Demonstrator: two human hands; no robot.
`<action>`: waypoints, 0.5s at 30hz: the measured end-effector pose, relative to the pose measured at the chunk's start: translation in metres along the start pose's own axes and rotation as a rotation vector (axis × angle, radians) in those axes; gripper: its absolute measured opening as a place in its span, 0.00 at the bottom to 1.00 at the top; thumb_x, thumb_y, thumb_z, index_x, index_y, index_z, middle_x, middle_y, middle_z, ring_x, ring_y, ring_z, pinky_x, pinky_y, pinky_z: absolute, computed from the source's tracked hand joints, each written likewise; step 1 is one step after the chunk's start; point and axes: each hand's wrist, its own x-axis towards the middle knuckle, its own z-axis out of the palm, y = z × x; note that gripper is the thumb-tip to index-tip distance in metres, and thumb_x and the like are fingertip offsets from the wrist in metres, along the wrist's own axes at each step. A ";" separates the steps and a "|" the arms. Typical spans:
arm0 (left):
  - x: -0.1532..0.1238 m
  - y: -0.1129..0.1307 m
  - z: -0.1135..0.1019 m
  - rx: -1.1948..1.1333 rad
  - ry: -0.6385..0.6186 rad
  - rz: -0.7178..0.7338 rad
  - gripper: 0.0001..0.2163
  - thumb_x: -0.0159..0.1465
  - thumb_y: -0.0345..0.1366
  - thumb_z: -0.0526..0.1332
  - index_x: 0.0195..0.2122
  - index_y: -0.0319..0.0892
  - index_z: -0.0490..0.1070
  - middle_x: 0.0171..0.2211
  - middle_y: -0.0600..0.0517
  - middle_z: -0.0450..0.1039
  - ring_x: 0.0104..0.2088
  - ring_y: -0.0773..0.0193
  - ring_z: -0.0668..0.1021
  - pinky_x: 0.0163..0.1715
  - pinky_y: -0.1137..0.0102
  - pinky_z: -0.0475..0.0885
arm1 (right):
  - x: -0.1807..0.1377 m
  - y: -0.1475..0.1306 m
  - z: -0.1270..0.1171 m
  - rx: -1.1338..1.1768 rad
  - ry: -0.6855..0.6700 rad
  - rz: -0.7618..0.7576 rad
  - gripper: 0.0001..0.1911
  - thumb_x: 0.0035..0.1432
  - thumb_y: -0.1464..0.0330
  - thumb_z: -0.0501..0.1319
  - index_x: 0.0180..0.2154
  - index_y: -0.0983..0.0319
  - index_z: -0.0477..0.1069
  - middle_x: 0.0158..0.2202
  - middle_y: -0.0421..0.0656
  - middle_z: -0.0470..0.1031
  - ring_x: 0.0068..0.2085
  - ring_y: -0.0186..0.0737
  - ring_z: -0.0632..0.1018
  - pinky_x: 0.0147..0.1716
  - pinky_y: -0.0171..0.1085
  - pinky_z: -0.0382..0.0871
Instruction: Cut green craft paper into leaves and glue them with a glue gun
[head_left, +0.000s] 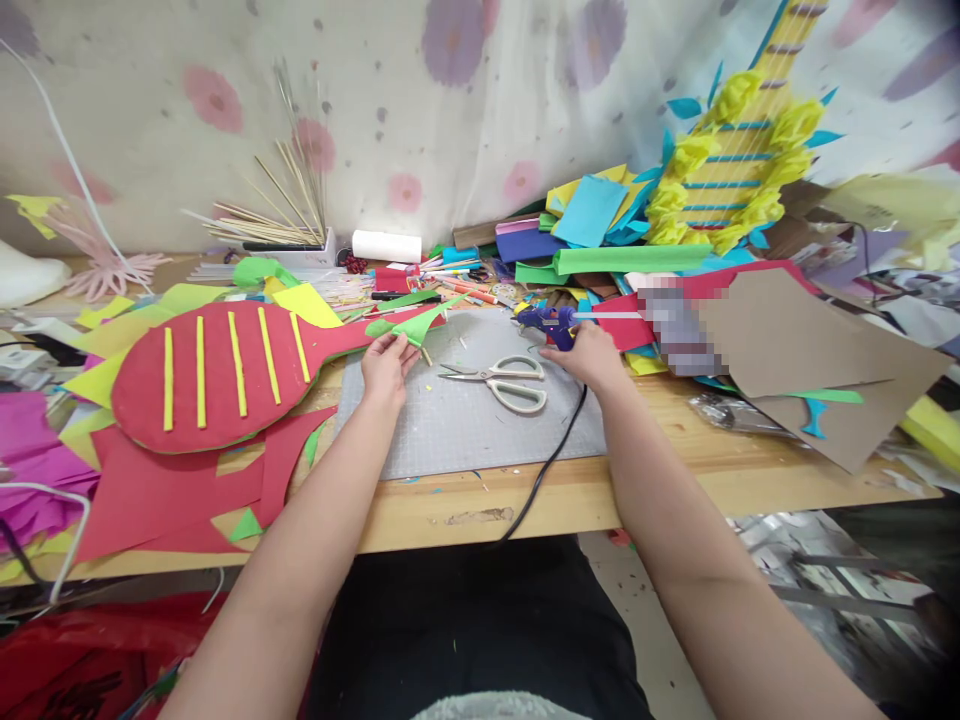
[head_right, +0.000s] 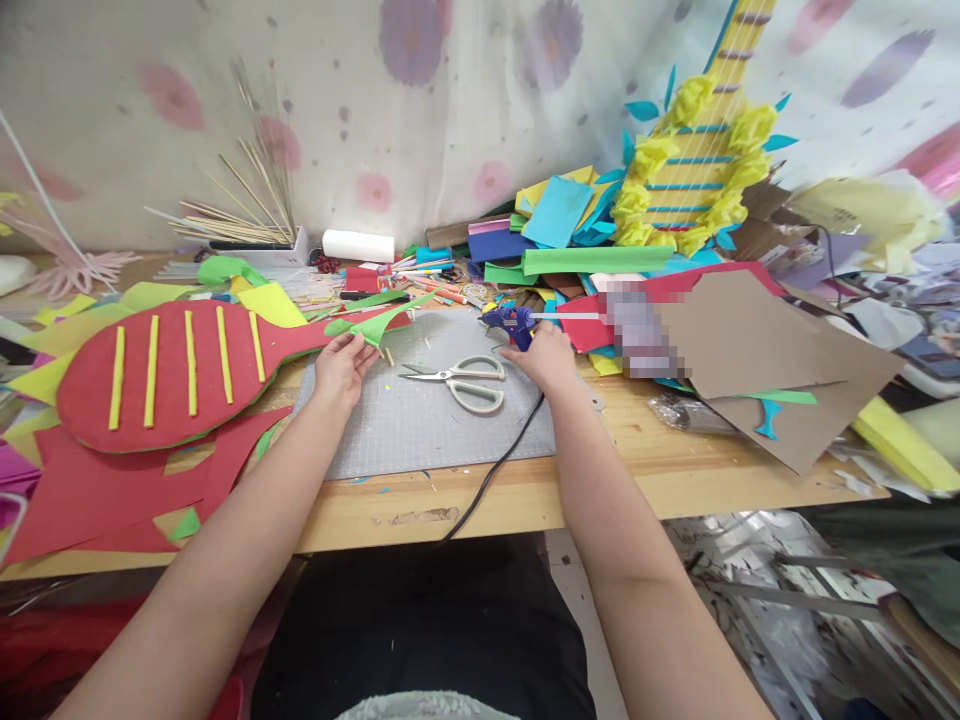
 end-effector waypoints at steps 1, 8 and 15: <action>-0.001 0.000 0.000 -0.001 0.003 0.003 0.06 0.55 0.22 0.60 0.27 0.40 0.65 0.22 0.57 0.71 0.21 0.72 0.75 0.39 0.64 0.74 | -0.006 -0.001 -0.007 -0.072 0.027 0.001 0.33 0.43 0.54 0.66 0.45 0.70 0.66 0.45 0.60 0.71 0.48 0.56 0.71 0.42 0.44 0.64; -0.007 0.001 0.003 0.024 -0.019 0.001 0.06 0.56 0.23 0.60 0.27 0.39 0.65 0.21 0.57 0.71 0.20 0.72 0.74 0.36 0.67 0.74 | -0.039 -0.028 -0.012 -0.010 -0.320 -0.603 0.16 0.49 0.66 0.60 0.42 0.63 0.69 0.43 0.48 0.72 0.45 0.44 0.71 0.44 0.37 0.63; -0.007 0.001 0.001 0.032 -0.030 0.031 0.05 0.53 0.24 0.62 0.26 0.39 0.67 0.21 0.57 0.70 0.21 0.73 0.73 0.35 0.71 0.73 | -0.032 -0.042 0.001 -0.200 -0.380 -0.672 0.17 0.47 0.68 0.59 0.41 0.66 0.69 0.41 0.51 0.72 0.44 0.47 0.72 0.41 0.38 0.61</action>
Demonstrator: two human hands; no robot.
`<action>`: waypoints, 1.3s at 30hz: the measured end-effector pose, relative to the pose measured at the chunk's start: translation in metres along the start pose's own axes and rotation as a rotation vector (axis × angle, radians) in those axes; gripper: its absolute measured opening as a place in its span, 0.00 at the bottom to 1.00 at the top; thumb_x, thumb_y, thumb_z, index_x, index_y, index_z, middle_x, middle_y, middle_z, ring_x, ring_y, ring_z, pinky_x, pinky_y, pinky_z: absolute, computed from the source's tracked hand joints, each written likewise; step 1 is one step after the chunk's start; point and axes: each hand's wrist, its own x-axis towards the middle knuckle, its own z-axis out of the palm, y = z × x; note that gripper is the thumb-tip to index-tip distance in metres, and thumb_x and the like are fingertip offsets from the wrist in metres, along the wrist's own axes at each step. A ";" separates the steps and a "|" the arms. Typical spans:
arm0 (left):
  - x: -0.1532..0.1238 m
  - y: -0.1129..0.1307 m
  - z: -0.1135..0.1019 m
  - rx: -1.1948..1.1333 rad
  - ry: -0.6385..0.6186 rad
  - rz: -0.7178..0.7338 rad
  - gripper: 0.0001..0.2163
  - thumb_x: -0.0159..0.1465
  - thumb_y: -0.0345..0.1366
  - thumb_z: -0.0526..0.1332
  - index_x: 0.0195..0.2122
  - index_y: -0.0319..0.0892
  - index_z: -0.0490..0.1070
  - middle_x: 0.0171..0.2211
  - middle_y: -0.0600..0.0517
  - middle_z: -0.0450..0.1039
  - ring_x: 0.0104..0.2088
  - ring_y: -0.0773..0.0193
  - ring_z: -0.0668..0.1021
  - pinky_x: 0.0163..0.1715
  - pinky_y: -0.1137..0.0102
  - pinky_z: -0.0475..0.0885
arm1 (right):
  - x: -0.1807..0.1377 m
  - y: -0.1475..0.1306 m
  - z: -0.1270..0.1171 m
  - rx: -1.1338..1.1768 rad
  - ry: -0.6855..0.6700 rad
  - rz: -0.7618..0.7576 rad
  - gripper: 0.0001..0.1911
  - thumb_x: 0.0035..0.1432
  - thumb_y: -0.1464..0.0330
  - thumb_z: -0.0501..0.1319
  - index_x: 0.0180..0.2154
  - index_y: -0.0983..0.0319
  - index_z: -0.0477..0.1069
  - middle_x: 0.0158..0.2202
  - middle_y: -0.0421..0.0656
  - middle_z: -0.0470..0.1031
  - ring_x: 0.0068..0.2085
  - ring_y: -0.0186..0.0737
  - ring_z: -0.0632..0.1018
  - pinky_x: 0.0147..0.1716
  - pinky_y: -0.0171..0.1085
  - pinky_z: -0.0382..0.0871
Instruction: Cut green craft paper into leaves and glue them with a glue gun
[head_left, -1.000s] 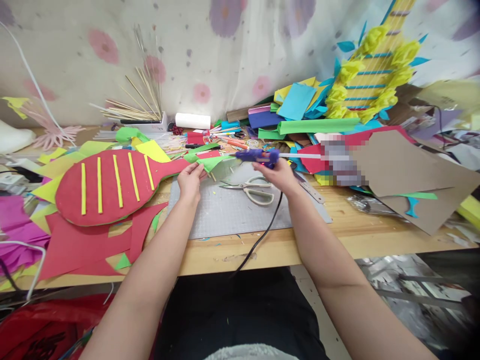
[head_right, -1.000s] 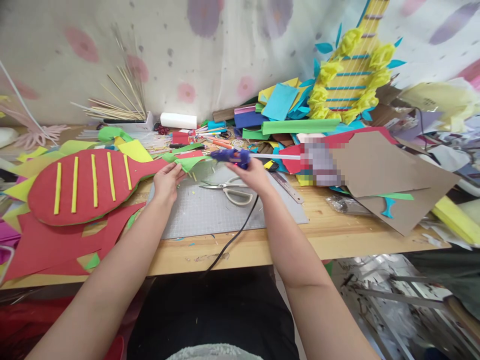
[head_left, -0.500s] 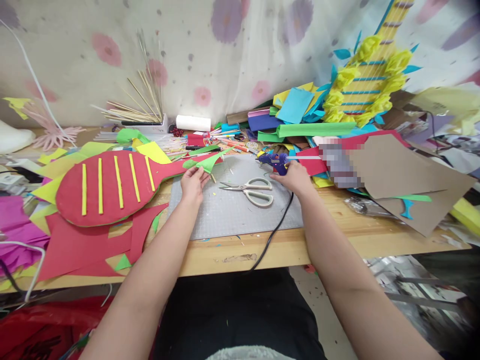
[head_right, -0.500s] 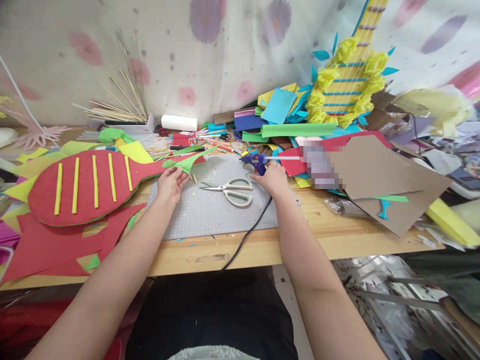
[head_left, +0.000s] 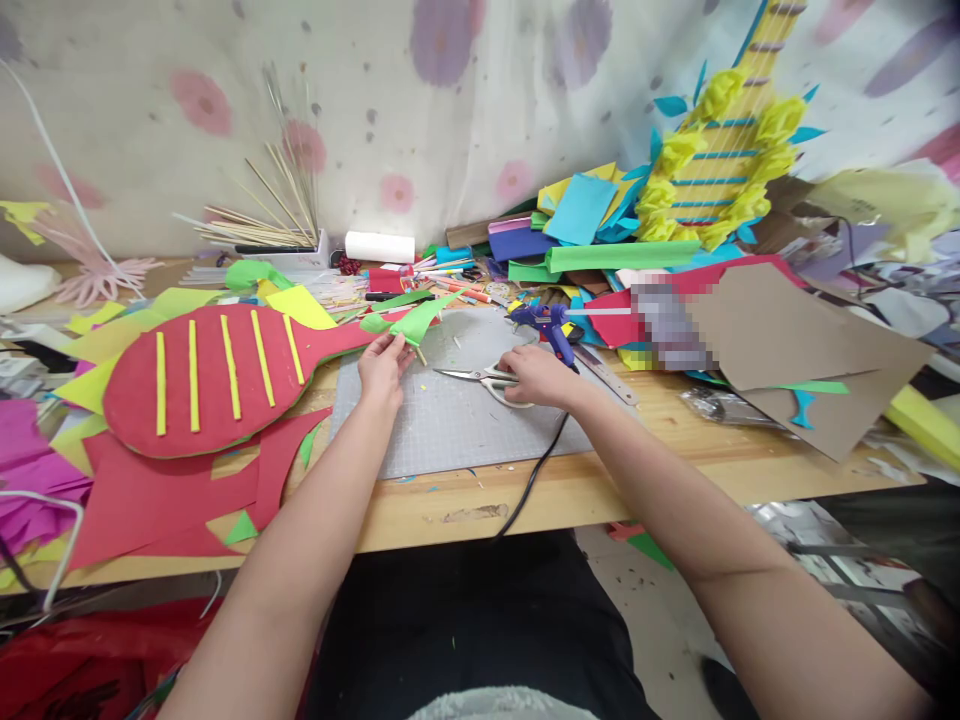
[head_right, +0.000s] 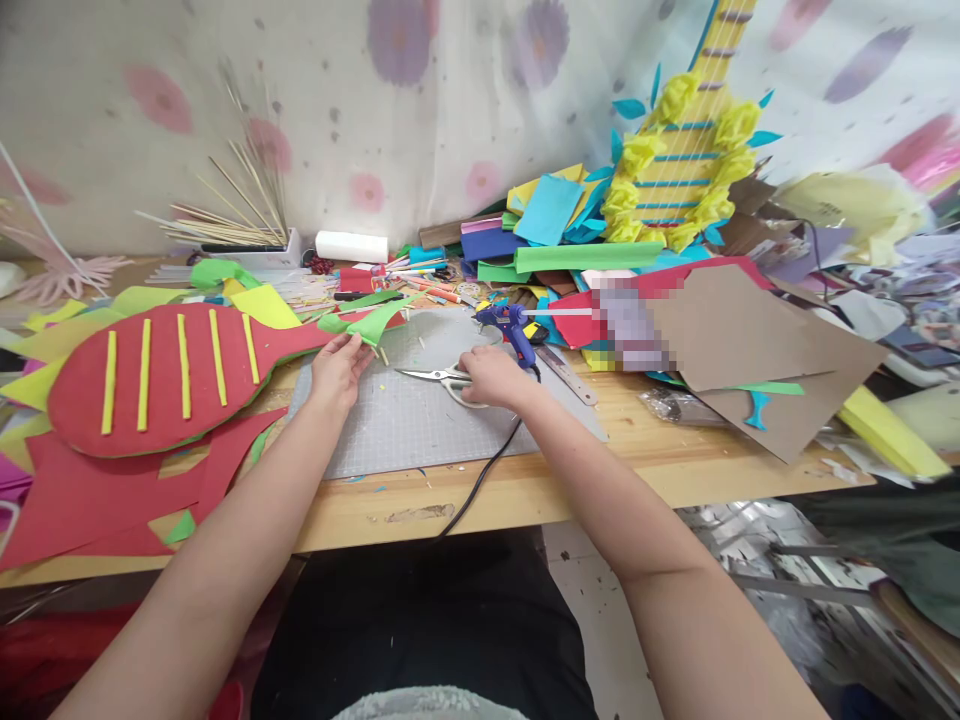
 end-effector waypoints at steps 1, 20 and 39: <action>0.000 0.000 -0.001 -0.006 -0.001 0.001 0.05 0.53 0.24 0.62 0.26 0.39 0.67 0.21 0.57 0.70 0.22 0.73 0.74 0.36 0.70 0.73 | -0.001 0.002 -0.004 0.015 -0.019 0.010 0.16 0.46 0.68 0.59 0.40 0.66 0.69 0.40 0.51 0.72 0.42 0.46 0.72 0.39 0.37 0.62; -0.005 0.002 0.004 -0.101 0.034 -0.081 0.06 0.56 0.22 0.61 0.27 0.39 0.66 0.22 0.56 0.72 0.22 0.73 0.75 0.39 0.71 0.73 | 0.035 -0.014 -0.040 0.827 -0.504 -0.072 0.27 0.52 0.45 0.54 0.31 0.65 0.65 0.25 0.39 0.66 0.23 0.29 0.69 0.21 0.30 0.63; -0.004 0.001 0.005 -0.037 0.074 -0.175 0.05 0.54 0.22 0.63 0.27 0.38 0.69 0.24 0.53 0.74 0.24 0.71 0.77 0.33 0.72 0.74 | 0.057 -0.023 -0.044 0.734 -0.485 -0.037 0.31 0.45 0.40 0.55 0.26 0.64 0.65 0.20 0.38 0.64 0.19 0.28 0.67 0.18 0.31 0.65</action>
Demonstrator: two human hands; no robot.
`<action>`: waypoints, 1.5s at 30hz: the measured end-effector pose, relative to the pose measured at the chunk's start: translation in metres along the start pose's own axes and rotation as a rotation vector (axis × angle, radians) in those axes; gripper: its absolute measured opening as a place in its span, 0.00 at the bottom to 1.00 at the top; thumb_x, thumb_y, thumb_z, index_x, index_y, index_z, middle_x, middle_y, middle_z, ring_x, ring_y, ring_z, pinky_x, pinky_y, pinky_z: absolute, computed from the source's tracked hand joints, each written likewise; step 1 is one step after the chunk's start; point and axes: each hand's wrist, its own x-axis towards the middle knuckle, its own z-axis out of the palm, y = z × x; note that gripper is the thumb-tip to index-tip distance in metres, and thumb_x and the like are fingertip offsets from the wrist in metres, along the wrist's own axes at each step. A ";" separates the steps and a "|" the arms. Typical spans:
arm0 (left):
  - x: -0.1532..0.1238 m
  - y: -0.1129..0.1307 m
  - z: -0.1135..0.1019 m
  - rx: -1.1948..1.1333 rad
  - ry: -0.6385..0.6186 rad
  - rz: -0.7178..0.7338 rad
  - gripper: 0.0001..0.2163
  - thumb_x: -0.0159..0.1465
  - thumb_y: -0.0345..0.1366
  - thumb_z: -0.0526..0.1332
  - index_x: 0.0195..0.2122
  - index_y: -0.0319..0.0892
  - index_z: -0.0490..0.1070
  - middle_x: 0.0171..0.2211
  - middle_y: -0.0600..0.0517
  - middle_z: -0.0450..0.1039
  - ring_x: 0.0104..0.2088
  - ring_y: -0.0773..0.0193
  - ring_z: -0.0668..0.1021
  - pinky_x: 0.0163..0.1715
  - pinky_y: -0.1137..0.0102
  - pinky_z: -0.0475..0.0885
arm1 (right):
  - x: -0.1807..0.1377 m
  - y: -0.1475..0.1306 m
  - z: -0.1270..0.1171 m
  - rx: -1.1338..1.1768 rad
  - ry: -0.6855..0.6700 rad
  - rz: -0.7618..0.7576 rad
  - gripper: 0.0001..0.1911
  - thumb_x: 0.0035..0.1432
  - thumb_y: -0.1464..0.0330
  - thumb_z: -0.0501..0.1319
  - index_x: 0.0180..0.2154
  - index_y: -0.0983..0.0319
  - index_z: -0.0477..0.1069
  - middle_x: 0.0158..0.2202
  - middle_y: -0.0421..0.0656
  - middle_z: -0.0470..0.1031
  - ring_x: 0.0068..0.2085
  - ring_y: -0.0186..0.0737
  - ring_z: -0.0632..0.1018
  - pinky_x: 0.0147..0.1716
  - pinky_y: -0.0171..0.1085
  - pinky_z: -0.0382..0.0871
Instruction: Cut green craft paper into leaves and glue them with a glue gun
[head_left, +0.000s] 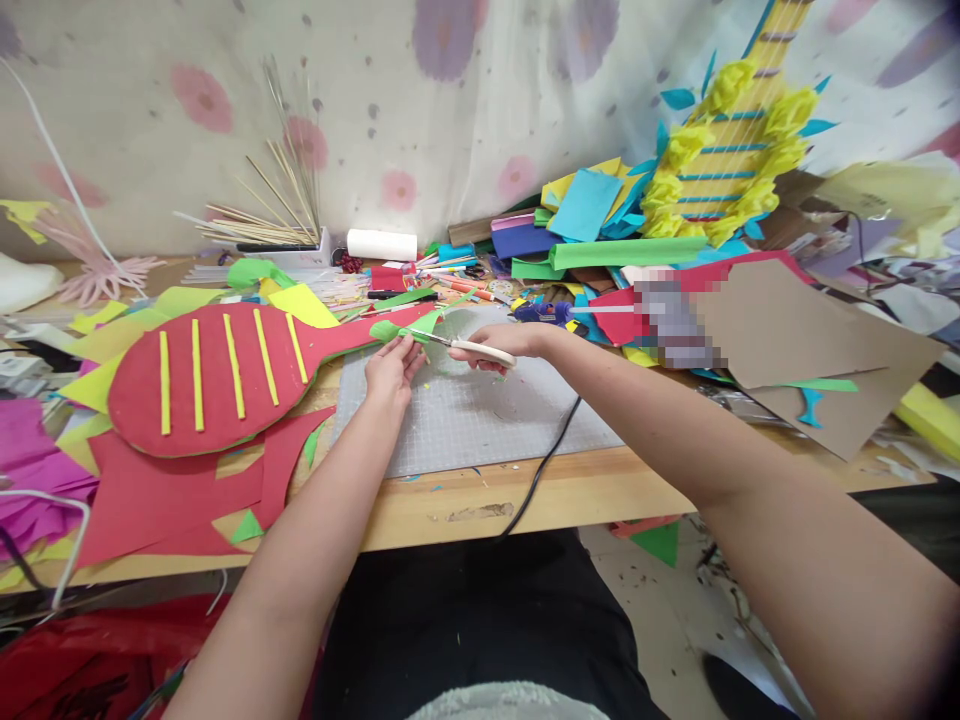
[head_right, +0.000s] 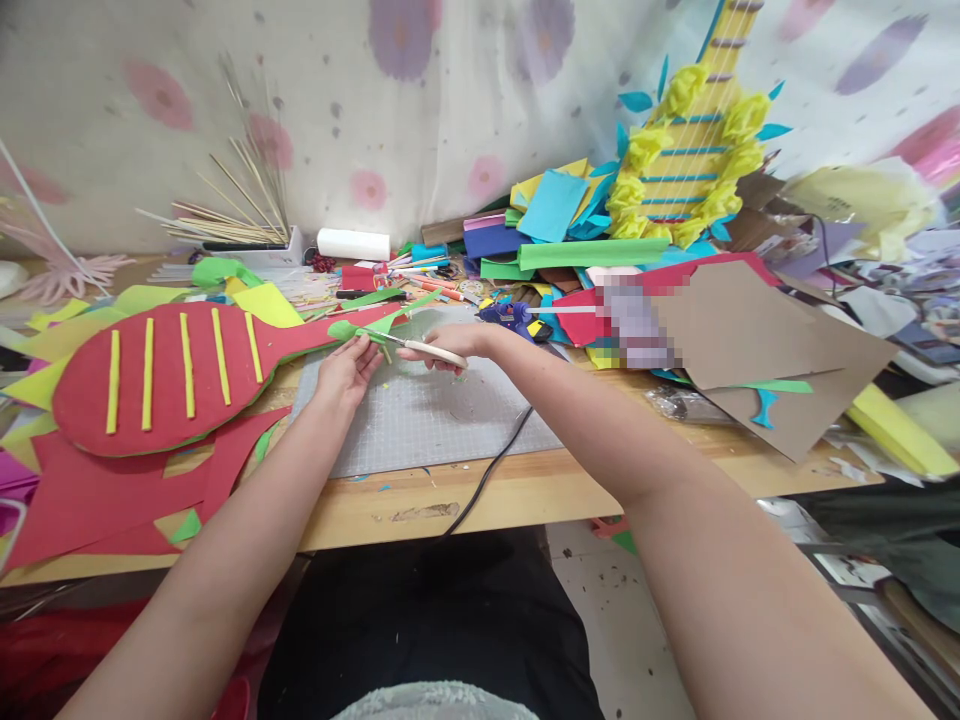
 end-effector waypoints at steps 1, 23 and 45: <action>0.000 0.000 0.000 0.000 0.000 -0.003 0.05 0.54 0.22 0.63 0.27 0.38 0.69 0.24 0.53 0.74 0.24 0.71 0.77 0.34 0.72 0.74 | 0.000 0.000 0.000 -0.002 0.007 0.004 0.31 0.45 0.40 0.55 0.26 0.64 0.65 0.20 0.38 0.64 0.19 0.28 0.67 0.18 0.31 0.65; 0.000 0.003 0.000 0.034 -0.013 -0.047 0.05 0.54 0.22 0.62 0.27 0.38 0.70 0.23 0.54 0.74 0.23 0.72 0.76 0.35 0.72 0.73 | 0.003 0.006 -0.006 0.012 0.003 -0.059 0.30 0.42 0.41 0.59 0.23 0.64 0.65 0.17 0.36 0.63 0.18 0.26 0.65 0.16 0.29 0.61; 0.000 0.001 -0.002 0.021 -0.123 0.163 0.07 0.48 0.25 0.66 0.28 0.38 0.70 0.23 0.55 0.73 0.23 0.72 0.75 0.31 0.74 0.72 | 0.016 0.007 0.017 -0.745 0.469 0.140 0.24 0.52 0.52 0.56 0.41 0.65 0.71 0.43 0.53 0.76 0.42 0.49 0.75 0.33 0.36 0.63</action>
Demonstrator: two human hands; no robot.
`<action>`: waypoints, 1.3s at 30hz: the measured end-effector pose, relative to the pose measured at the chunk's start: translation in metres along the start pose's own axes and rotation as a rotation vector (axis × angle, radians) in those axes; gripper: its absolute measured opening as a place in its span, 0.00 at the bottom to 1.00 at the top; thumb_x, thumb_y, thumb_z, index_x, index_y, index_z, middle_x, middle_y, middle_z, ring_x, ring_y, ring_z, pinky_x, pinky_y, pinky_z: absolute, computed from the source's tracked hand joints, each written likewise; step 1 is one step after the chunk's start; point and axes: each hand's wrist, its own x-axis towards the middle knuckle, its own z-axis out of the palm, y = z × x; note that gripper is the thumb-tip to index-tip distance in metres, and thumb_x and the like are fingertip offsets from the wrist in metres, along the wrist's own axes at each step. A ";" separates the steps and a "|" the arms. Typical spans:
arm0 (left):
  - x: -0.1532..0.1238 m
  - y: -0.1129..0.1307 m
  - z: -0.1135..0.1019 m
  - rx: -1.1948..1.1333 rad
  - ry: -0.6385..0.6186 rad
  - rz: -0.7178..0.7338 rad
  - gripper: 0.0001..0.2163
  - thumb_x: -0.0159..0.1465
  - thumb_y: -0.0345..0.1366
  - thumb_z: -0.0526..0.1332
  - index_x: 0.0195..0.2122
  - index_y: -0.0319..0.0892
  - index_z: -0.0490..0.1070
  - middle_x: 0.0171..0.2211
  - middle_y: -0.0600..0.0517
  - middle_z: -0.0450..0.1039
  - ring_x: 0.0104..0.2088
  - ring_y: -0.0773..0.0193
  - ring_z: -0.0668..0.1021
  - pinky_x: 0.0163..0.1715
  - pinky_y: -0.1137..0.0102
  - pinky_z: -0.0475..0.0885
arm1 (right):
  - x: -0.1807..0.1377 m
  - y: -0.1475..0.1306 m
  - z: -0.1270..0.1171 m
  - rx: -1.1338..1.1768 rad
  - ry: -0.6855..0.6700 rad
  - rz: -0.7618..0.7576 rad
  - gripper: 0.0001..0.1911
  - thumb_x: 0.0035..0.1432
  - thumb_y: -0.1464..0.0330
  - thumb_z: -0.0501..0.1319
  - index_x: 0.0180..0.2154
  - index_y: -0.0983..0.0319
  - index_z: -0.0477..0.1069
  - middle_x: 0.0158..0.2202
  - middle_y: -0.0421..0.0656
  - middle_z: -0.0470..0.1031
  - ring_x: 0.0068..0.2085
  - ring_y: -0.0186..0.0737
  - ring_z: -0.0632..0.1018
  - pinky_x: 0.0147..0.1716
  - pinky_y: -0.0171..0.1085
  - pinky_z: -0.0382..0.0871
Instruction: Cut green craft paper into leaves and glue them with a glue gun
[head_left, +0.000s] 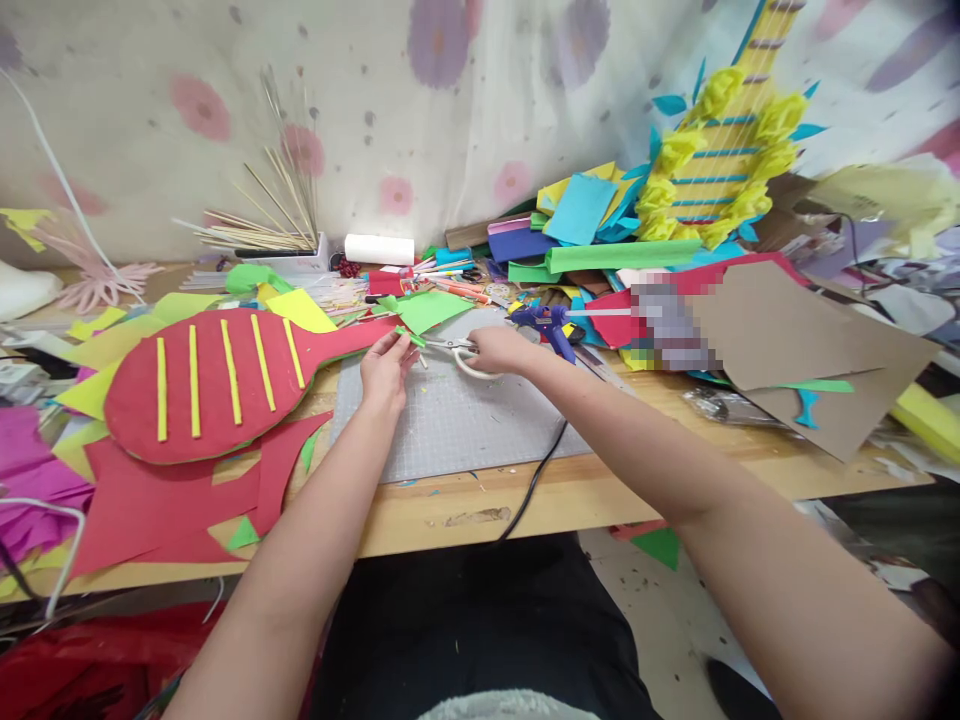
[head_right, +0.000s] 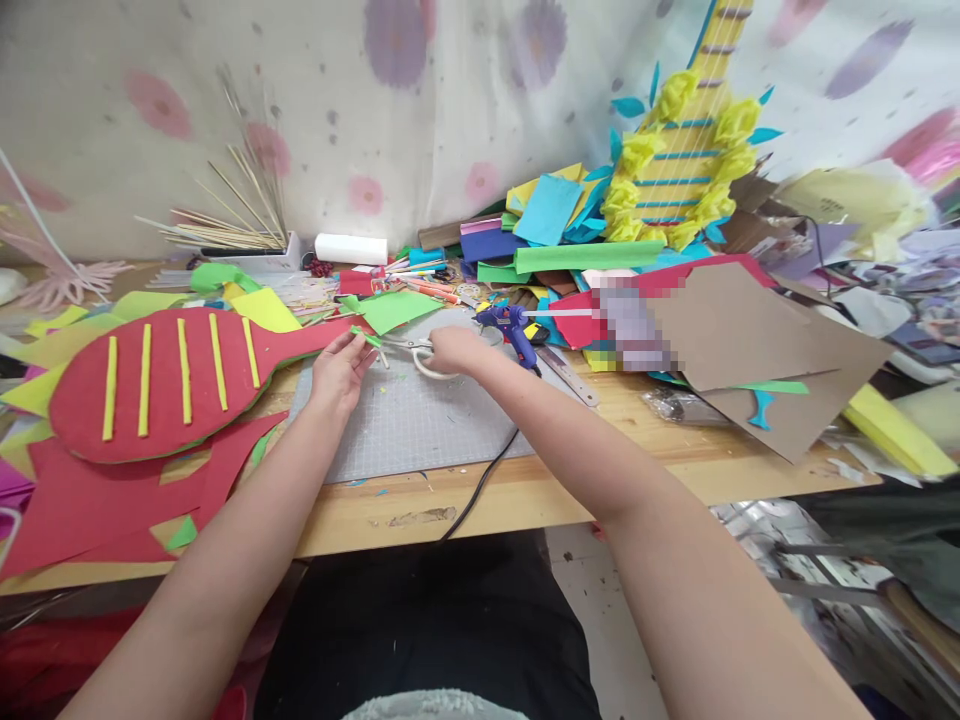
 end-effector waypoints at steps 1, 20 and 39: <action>0.000 -0.001 -0.001 0.019 -0.022 0.008 0.09 0.47 0.26 0.67 0.28 0.38 0.70 0.24 0.55 0.73 0.23 0.72 0.75 0.31 0.74 0.72 | -0.003 -0.001 0.001 -0.013 -0.004 -0.028 0.24 0.51 0.52 0.57 0.42 0.64 0.71 0.43 0.53 0.76 0.42 0.49 0.75 0.33 0.36 0.63; 0.007 -0.004 -0.010 0.553 -0.490 0.392 0.30 0.46 0.30 0.66 0.49 0.42 0.56 0.26 0.55 0.74 0.28 0.65 0.77 0.32 0.69 0.71 | -0.047 0.042 0.002 0.283 0.164 -0.220 0.25 0.49 0.46 0.56 0.32 0.61 0.64 0.32 0.43 0.71 0.30 0.36 0.68 0.27 0.32 0.54; 0.007 -0.005 -0.010 0.532 -0.551 0.371 0.31 0.47 0.33 0.66 0.51 0.43 0.54 0.26 0.55 0.74 0.30 0.64 0.78 0.32 0.69 0.70 | -0.046 0.031 -0.002 0.158 0.202 -0.168 0.26 0.50 0.44 0.53 0.29 0.61 0.66 0.25 0.42 0.71 0.25 0.34 0.66 0.24 0.33 0.48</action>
